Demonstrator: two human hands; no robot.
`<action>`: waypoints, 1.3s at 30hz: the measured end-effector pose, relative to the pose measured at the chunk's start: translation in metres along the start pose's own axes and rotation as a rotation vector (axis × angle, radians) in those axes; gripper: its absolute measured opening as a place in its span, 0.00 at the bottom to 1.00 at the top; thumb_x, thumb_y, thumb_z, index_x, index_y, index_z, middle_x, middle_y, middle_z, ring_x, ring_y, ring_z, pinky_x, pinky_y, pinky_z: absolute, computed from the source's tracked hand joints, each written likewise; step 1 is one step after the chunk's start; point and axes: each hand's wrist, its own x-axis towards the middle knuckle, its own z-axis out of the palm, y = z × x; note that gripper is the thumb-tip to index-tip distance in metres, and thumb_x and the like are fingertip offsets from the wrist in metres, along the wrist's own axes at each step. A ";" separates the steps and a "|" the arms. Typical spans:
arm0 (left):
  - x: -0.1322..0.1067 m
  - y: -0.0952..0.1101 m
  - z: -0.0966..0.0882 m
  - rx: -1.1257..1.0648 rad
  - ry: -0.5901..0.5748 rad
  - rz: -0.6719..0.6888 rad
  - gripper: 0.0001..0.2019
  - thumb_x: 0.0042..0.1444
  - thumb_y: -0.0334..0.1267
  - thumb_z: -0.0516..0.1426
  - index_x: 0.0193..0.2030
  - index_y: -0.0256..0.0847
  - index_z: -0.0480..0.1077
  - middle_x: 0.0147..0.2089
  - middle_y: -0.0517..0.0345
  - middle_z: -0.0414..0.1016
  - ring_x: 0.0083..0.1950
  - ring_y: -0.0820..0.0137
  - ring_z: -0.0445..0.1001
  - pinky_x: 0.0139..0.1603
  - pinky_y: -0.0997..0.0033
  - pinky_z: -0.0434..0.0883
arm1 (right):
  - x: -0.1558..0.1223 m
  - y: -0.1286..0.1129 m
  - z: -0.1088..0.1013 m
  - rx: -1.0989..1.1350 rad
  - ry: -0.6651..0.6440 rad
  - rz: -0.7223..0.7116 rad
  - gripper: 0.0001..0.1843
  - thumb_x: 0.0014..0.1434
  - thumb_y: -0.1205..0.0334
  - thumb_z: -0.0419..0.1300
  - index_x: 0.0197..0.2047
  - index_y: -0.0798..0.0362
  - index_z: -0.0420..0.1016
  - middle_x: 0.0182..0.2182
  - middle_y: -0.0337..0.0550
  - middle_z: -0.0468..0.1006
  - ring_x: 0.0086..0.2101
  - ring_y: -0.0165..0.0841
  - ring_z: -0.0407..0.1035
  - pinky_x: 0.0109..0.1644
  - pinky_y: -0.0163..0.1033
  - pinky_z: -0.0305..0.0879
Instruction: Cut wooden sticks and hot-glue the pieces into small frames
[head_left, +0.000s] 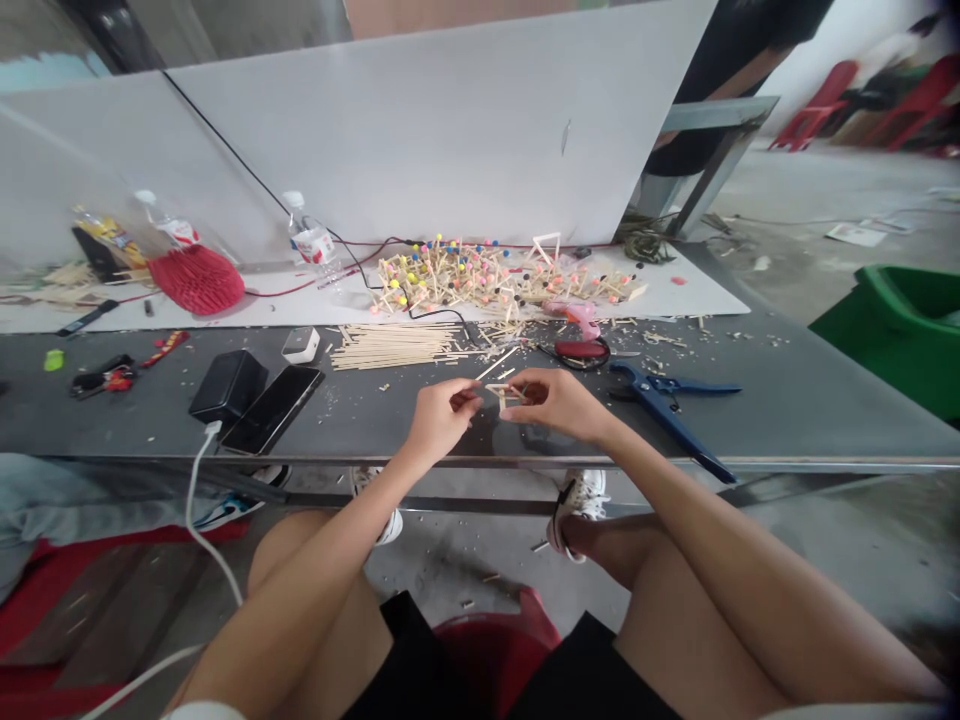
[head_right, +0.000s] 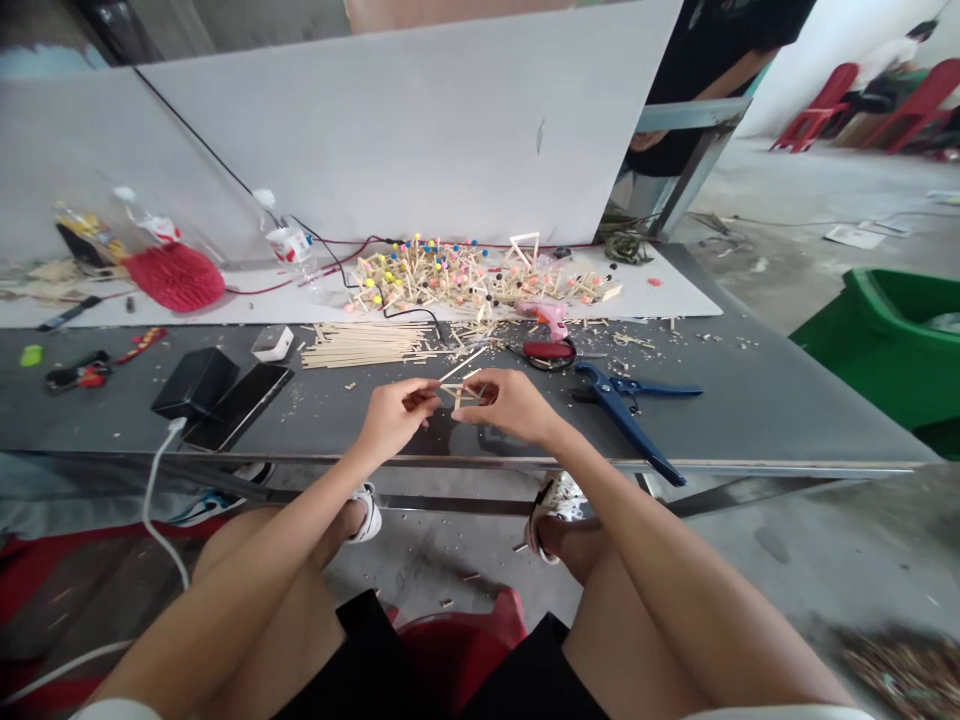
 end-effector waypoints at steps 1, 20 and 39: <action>-0.001 0.001 0.000 -0.022 0.006 -0.032 0.11 0.56 0.35 0.61 0.45 0.36 0.77 0.30 0.56 0.77 0.22 0.73 0.71 0.24 0.73 0.71 | -0.001 -0.003 0.000 0.031 -0.002 -0.003 0.24 0.47 0.45 0.70 0.40 0.55 0.78 0.27 0.37 0.69 0.28 0.28 0.59 0.30 0.35 0.56; -0.021 0.041 0.009 -0.893 -0.210 -0.290 0.14 0.52 0.39 0.66 0.42 0.32 0.74 0.28 0.55 0.75 0.27 0.71 0.76 0.24 0.76 0.68 | -0.019 -0.033 0.001 0.159 0.016 -0.123 0.25 0.51 0.48 0.70 0.48 0.54 0.78 0.36 0.44 0.78 0.32 0.31 0.69 0.34 0.38 0.65; -0.002 0.000 -0.005 0.433 -0.153 0.095 0.09 0.51 0.27 0.64 0.39 0.39 0.79 0.35 0.57 0.77 0.32 0.70 0.74 0.35 0.71 0.67 | -0.002 0.005 0.000 -0.480 -0.150 -0.118 0.19 0.48 0.57 0.71 0.44 0.51 0.81 0.33 0.41 0.80 0.32 0.33 0.70 0.35 0.36 0.60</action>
